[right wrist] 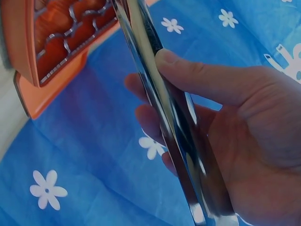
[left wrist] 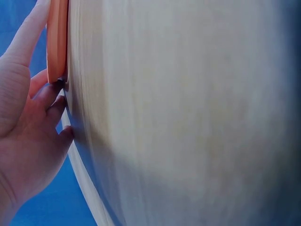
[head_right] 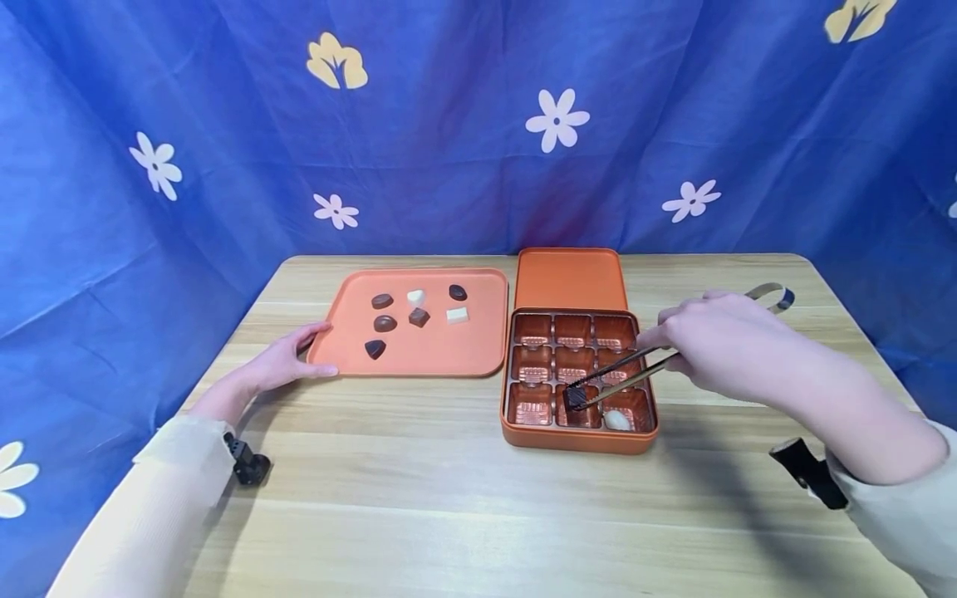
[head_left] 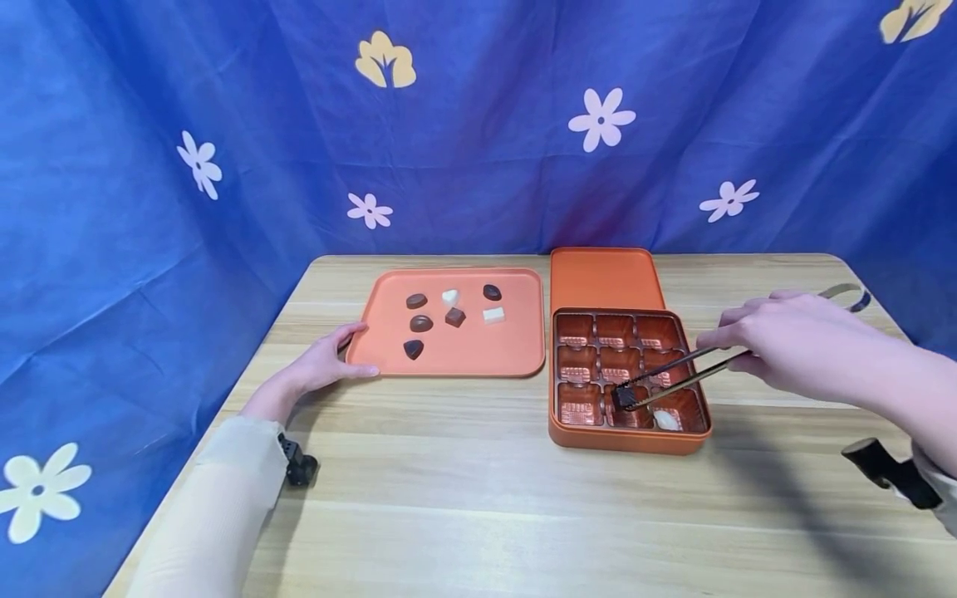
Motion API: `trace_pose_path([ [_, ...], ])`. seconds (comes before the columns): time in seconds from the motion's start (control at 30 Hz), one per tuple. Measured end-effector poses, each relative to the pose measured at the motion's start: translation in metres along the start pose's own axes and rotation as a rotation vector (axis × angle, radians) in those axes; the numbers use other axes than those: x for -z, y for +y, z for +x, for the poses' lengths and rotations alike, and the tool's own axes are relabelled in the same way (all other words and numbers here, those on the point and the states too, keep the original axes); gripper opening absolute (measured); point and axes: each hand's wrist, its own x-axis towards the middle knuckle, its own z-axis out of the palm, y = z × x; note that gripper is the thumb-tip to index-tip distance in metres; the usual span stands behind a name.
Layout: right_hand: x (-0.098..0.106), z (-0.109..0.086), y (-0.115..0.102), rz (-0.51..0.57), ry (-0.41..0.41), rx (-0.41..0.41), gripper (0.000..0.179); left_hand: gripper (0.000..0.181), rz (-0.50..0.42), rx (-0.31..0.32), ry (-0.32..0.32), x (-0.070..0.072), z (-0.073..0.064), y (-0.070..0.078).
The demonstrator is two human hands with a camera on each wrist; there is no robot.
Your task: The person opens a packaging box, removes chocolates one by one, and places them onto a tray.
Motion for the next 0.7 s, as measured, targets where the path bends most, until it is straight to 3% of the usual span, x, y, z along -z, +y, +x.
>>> trace_pose_path([
  [0.33, 0.024, 0.019, 0.009, -0.025, 0.07, 0.021, 0.038, 0.103, 0.003, -0.016, 0.006, 0.0, -0.001, -0.001],
  [0.7, 0.034, 0.074, 0.001, -0.024, 0.102, 0.059, 0.037, 0.102, 0.001, -0.03, 0.008, 0.0, -0.001, -0.002],
])
